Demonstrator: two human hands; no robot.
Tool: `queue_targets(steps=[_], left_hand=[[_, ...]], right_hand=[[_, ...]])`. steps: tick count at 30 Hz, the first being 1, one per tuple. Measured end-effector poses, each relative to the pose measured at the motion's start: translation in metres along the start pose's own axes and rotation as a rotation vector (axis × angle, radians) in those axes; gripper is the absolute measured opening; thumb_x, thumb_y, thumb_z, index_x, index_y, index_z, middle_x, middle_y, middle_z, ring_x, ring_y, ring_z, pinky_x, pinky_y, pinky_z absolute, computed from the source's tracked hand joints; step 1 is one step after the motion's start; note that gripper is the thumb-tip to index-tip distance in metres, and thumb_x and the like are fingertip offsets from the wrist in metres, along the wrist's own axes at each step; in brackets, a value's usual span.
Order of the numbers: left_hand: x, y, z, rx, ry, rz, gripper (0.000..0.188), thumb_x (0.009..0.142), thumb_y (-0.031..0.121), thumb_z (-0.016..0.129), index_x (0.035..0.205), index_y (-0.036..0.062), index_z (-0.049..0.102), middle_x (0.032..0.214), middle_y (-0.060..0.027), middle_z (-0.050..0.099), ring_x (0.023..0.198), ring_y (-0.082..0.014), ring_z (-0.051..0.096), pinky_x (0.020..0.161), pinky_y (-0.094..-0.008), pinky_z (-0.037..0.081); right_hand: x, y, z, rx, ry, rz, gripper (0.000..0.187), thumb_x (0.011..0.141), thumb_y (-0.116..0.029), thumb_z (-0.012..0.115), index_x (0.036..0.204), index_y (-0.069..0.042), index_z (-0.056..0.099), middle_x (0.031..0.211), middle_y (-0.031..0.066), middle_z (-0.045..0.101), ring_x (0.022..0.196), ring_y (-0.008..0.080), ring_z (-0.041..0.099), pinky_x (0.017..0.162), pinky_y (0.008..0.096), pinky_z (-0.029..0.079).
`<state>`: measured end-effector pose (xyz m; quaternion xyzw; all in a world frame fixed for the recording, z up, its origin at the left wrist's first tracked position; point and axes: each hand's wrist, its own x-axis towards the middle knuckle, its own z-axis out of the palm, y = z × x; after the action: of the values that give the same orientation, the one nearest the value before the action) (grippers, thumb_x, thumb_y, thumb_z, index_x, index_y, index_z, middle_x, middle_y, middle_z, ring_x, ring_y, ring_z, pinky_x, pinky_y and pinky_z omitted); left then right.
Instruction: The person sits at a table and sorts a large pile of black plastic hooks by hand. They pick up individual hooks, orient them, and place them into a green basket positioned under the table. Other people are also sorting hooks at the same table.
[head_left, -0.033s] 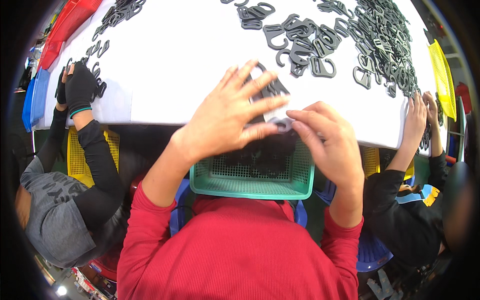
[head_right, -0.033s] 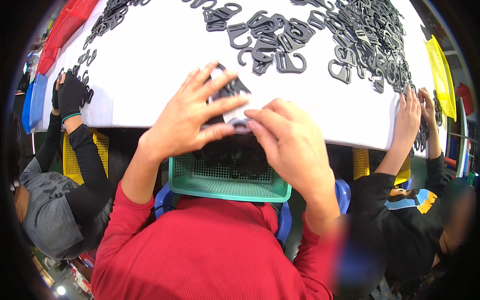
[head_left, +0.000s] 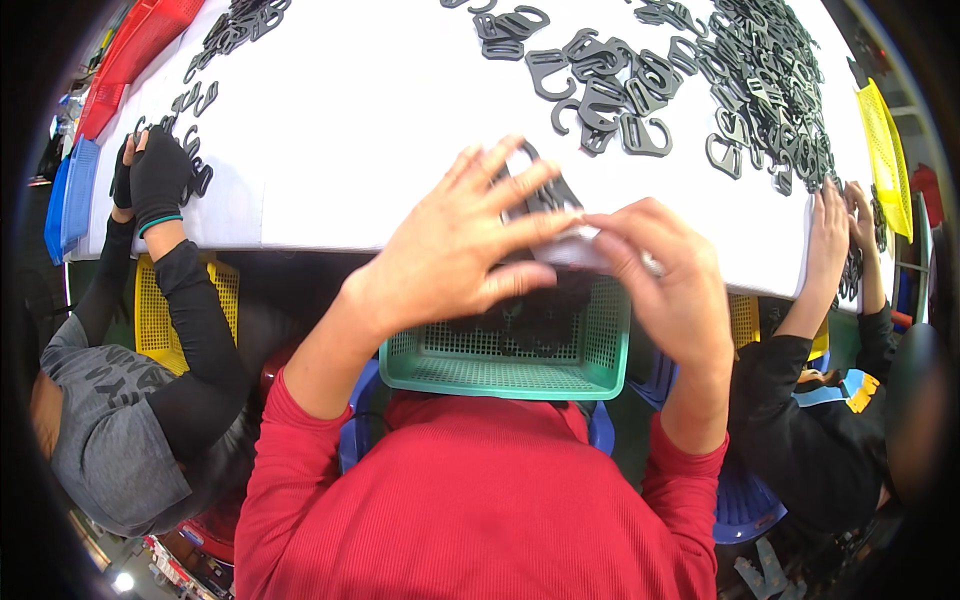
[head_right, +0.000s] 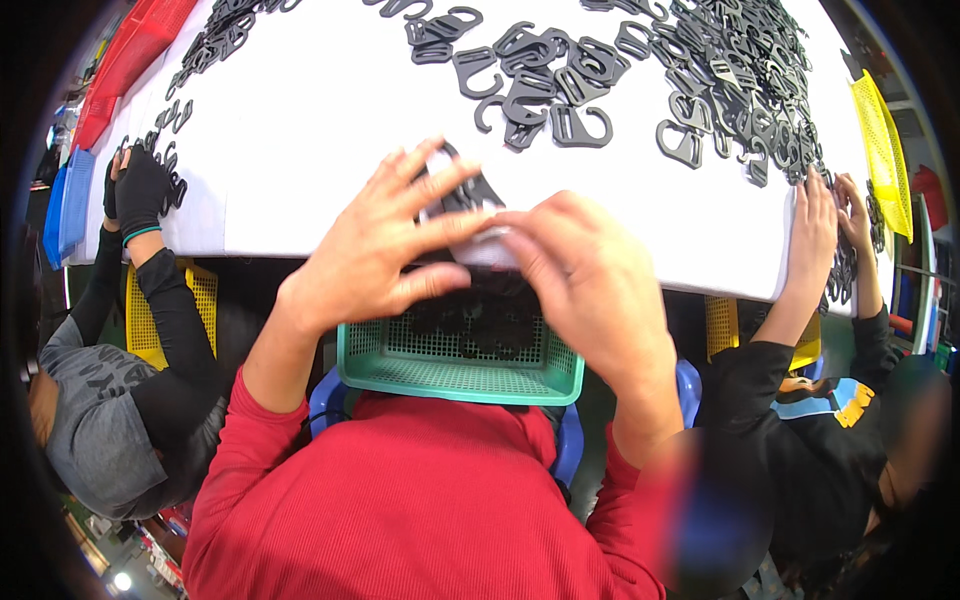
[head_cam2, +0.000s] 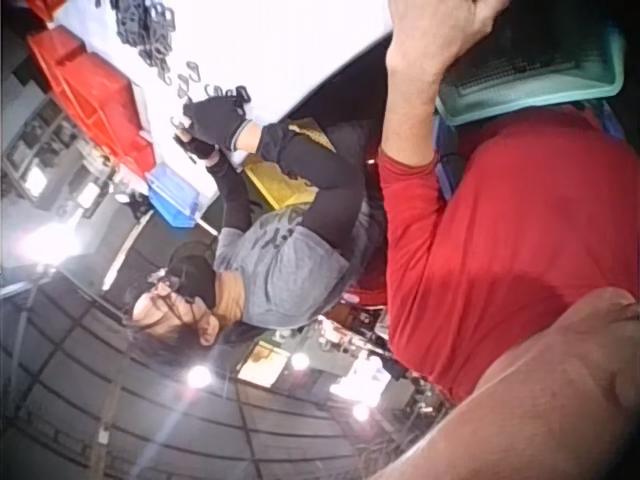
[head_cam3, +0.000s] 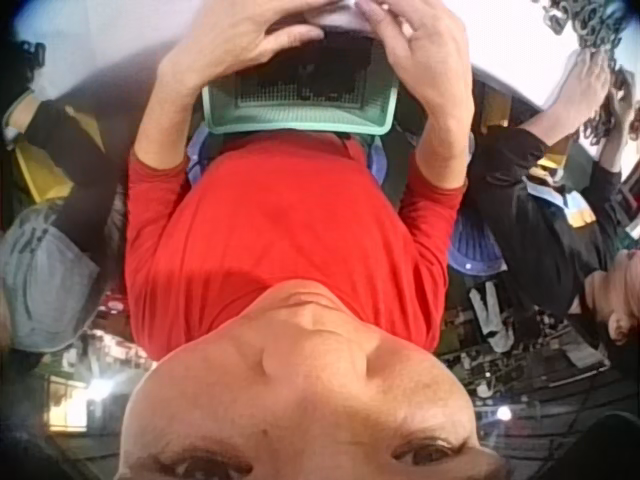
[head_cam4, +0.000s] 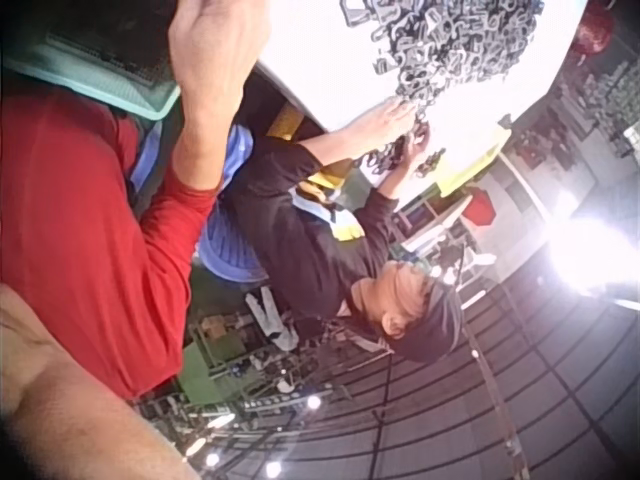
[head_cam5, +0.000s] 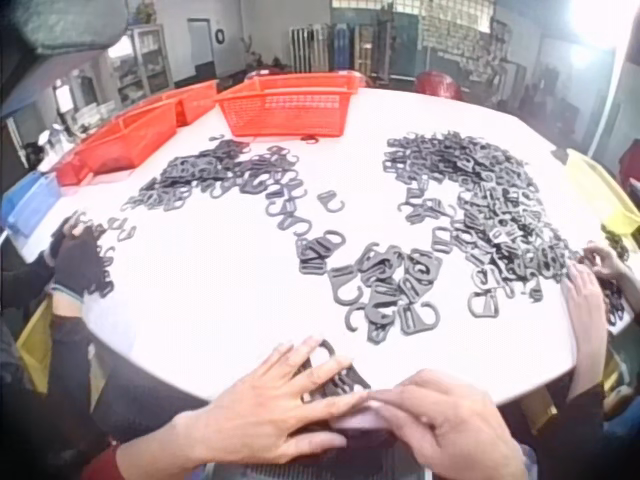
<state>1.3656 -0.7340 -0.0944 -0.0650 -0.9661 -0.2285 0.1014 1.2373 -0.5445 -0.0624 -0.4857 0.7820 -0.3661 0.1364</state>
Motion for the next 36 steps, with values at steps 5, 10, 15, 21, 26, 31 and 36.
queue_targets(steps=[5, 10, 15, 21, 26, 31, 36], left_hand=[[-0.011, 0.025, -0.003, -0.171, -0.178, 0.183, 0.032, 0.088, 0.043, 0.064, 0.113, 0.0238, 0.069, 0.138, -0.0067, 0.053, 0.135, -0.0326, 0.04, 0.108, -0.0621, 0.029], [0.016, 0.022, -0.012, -0.285, 0.138, 0.12, 0.031, 0.08, 0.025, 0.075, 0.108, 0.0118, 0.07, 0.111, -0.0075, 0.067, 0.101, -0.028, 0.064, 0.092, -0.0428, 0.05], [0.048, -0.001, -0.009, -0.023, 0.402, -0.057, 0.029, 0.077, 0.01, 0.074, 0.106, 0.0063, 0.07, 0.108, -0.0085, 0.068, 0.095, -0.0261, 0.064, 0.083, -0.037, 0.051], [0.07, -0.01, 0.01, 0.184, 0.354, -0.016, 0.025, 0.079, 0.02, 0.073, 0.101, 0.0069, 0.069, 0.101, -0.003, 0.067, 0.095, -0.022, 0.059, 0.083, -0.035, 0.046], [0.074, -0.01, 0.014, 0.266, 0.291, 0.021, 0.027, 0.082, 0.019, 0.072, 0.106, 0.0076, 0.07, 0.099, -0.0046, 0.069, 0.091, -0.0219, 0.061, 0.08, -0.0352, 0.048], [0.064, -0.001, -0.004, -0.133, 0.2, -0.235, 0.022, 0.085, 0.017, 0.069, 0.103, 0.0052, 0.071, 0.09, -0.007, 0.069, 0.078, -0.0232, 0.063, 0.07, -0.0343, 0.05], [0.063, -0.017, -0.007, 0.114, 0.325, -0.242, 0.023, 0.085, 0.017, 0.069, 0.105, 0.0051, 0.07, 0.097, -0.0083, 0.069, 0.085, -0.0241, 0.063, 0.075, -0.0342, 0.05]], right_hand=[[0.037, 0.022, -0.006, -0.177, 0.236, -0.005, 0.016, 0.084, -0.009, 0.068, 0.099, -0.005, 0.071, 0.088, 0.0089, 0.063, 0.075, 0.0264, 0.064, 0.066, 0.0349, 0.05], [0.063, 0.042, 0.01, -0.358, 0.291, -0.117, 0.016, 0.079, -0.013, 0.073, 0.094, -0.008, 0.072, 0.09, 0.0046, 0.061, 0.085, 0.0236, 0.061, 0.071, 0.0345, 0.05], [0.07, 0.041, 0.004, -0.425, 0.43, -0.247, 0.007, 0.079, -0.01, 0.07, 0.084, -0.006, 0.066, 0.091, 0.0033, 0.062, 0.086, 0.0238, 0.061, 0.073, 0.0357, 0.05], [0.042, 0.032, -0.032, -0.063, 0.419, 0.204, 0.011, 0.093, -0.006, 0.06, 0.099, 0.002, 0.066, 0.081, 0.0039, 0.067, 0.076, 0.0077, 0.059, 0.07, 0.0233, 0.047], [0.025, 0.048, -0.032, -0.083, 0.247, 0.192, 0.014, 0.086, -0.008, 0.067, 0.098, -0.003, 0.07, 0.085, 0.0097, 0.065, 0.076, 0.0219, 0.063, 0.069, 0.0326, 0.048], [0.038, 0.067, -0.025, -0.285, 0.29, -0.018, 0.016, 0.081, -0.01, 0.072, 0.097, -0.007, 0.07, 0.097, 0.0057, 0.062, 0.082, 0.0253, 0.061, 0.073, 0.0357, 0.047], [0.045, 0.066, -0.019, -0.428, 0.351, -0.17, 0.009, 0.084, -0.012, 0.068, 0.088, -0.005, 0.065, 0.092, 0.0048, 0.063, 0.08, 0.0254, 0.06, 0.075, 0.0366, 0.046]])
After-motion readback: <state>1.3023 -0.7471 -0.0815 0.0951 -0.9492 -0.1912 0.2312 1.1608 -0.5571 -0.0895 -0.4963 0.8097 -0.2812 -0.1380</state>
